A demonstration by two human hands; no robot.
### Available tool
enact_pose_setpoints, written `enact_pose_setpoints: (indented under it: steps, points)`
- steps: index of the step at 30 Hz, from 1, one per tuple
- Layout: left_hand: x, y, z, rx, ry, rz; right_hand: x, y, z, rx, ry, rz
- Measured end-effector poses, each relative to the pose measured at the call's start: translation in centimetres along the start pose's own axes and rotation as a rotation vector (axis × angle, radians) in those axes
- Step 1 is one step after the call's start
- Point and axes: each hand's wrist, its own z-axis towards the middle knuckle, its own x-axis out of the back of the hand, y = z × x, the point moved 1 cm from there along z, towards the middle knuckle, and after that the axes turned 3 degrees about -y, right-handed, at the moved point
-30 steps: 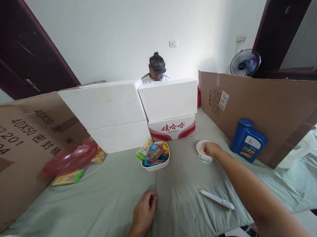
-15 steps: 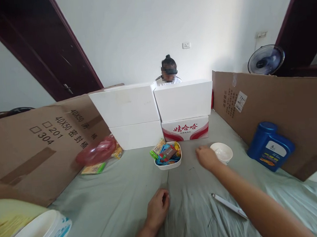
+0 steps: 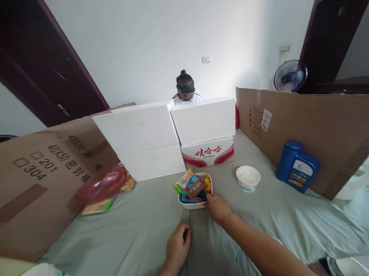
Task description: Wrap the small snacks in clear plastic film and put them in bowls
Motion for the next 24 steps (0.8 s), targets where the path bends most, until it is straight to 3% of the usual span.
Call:
enact_pose_setpoints:
  steps: [6, 11, 17, 24]
  points:
    - [0.0, 0.0, -0.1, -0.001, -0.021, -0.016, -0.9, 5.6, -8.5, -0.068, 0.105, -0.010]
    - [0.1, -0.1, -0.2, -0.018, -0.032, -0.048, -0.5, 11.0, -12.2, -0.164, 0.234, -0.026]
    - [0.0, -0.3, -0.3, -0.038, -0.008, -0.054, 1.2, 15.7, -12.2, -0.362, 0.239, -0.114]
    - [0.0, -0.3, -0.3, -0.063, 0.005, -0.025, 3.7, 20.4, -7.8, -0.544, 0.209, -0.045]
